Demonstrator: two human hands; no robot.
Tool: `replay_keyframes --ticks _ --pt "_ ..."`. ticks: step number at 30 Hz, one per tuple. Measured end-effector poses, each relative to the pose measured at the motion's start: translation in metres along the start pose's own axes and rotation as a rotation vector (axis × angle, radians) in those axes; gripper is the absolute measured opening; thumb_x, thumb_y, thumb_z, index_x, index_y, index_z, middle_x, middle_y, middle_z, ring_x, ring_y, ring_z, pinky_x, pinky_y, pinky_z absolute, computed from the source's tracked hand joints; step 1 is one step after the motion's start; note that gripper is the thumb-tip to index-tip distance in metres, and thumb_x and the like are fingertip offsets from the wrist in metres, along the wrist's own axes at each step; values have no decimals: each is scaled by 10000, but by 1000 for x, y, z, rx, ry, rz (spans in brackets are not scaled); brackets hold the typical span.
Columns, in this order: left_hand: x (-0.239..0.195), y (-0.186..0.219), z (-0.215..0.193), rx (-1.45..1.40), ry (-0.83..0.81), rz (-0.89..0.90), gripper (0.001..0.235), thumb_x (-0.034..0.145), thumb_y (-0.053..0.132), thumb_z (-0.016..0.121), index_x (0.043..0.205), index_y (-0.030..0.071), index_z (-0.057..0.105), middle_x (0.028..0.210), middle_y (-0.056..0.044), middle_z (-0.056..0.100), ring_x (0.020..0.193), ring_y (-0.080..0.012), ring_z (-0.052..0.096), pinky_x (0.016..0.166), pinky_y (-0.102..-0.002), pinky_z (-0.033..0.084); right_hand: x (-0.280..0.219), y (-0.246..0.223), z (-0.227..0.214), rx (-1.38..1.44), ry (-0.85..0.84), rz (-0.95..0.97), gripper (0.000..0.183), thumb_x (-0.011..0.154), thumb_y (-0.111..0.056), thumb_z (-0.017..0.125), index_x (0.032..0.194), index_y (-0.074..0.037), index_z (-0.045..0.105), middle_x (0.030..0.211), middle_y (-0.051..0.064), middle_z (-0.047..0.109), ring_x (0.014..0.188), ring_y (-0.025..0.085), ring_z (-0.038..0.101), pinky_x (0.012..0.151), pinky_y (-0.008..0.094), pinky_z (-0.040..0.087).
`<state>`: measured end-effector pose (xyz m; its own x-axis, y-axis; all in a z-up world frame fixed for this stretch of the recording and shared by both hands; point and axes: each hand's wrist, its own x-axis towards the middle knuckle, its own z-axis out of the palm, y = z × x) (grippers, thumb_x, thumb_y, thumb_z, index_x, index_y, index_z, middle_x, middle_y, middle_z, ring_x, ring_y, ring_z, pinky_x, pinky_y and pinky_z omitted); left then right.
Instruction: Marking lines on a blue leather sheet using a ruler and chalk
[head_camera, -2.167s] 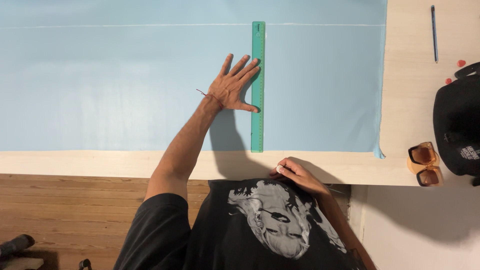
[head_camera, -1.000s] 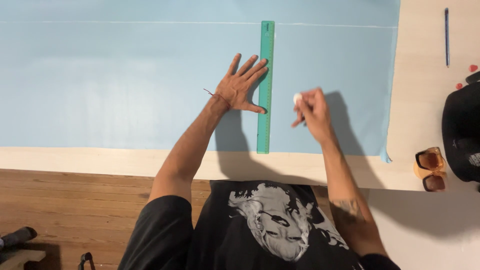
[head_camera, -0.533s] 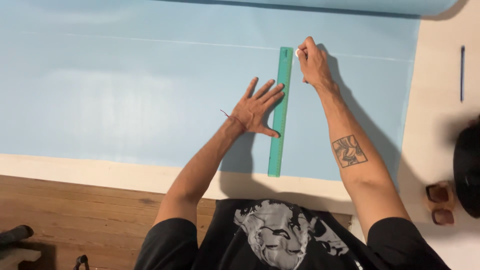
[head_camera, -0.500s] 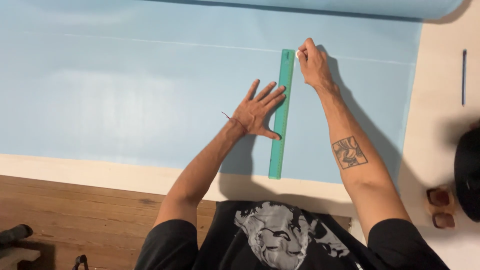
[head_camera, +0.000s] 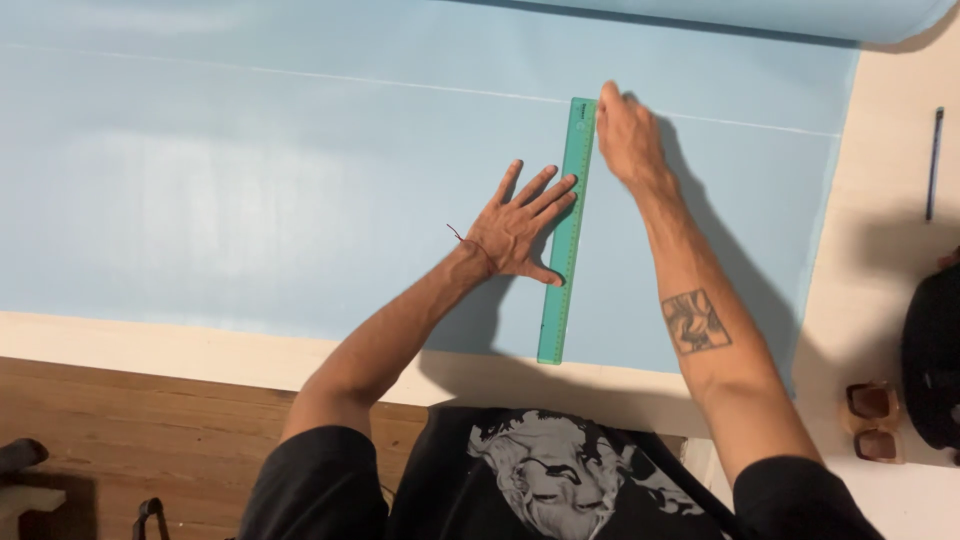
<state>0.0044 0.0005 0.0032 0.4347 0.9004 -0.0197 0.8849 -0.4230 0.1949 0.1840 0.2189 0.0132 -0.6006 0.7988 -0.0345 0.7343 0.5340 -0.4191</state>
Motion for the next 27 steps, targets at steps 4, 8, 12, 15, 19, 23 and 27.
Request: replay_keyframes --ticks 4,8,12,15,19,23,27 --pt "2 0 -3 -29 16 -38 1523 734 1223 354 1867 206 325 1978 -3 257 1829 -285 209 1484 -692 4 -86 -14 12 -8 -75 30 83 1240 -191 607 1257 -117 573 1076 299 696 1082 625 764 899 720 598" --pt "-1 5 7 -36 57 -49 1519 710 1211 443 1845 202 384 1962 -6 303 1817 -294 250 1472 -717 21 -252 -46 46 -25 -112 11 49 1190 -214 642 1214 -184 610 987 224 708 973 535 811 786 630 623" --pt "1 -2 15 -73 106 -31 1541 718 1252 365 1832 188 419 1953 -23 328 1805 -319 282 1448 -735 22 -389 -99 41 117 -457 209 189 1194 -353 539 1355 -263 580 1091 196 797 1067 518 825 873 645 660" --pt "4 -5 18 -44 119 -15 1534 711 1244 429 1821 185 436 1937 -24 357 1793 -328 299 1444 -755 50 -408 -126 28 173 -551 409 232 1218 -441 457 1395 -339 566 1160 171 852 1170 449 834 976 608 666" --pt "-3 -10 21 -57 143 -24 1518 712 1218 537 1818 184 437 1927 -26 375 1784 -322 326 1452 -746 81 -402 -129 5 311 -148 493 307 1213 -303 621 1460 -133 689 1158 314 846 1109 552 822 957 632 653" --pt "-38 -19 21 -56 167 -104 1514 694 1216 575 1808 197 460 1922 -32 388 1781 -319 336 1454 -729 104 -439 -118 22 650 41 584 330 1218 -231 638 1523 -111 680 999 175 865 726 304 769 696 401 616" --pt "-105 -35 3 -67 152 -272 1498 717 1208 571 1811 190 461 1925 -41 383 1785 -322 318 1461 -717 122 -458 -135 57 1150 -34 706 272 1196 -141 618 1391 40 674 1253 342 835 668 365 867 625 423 712"
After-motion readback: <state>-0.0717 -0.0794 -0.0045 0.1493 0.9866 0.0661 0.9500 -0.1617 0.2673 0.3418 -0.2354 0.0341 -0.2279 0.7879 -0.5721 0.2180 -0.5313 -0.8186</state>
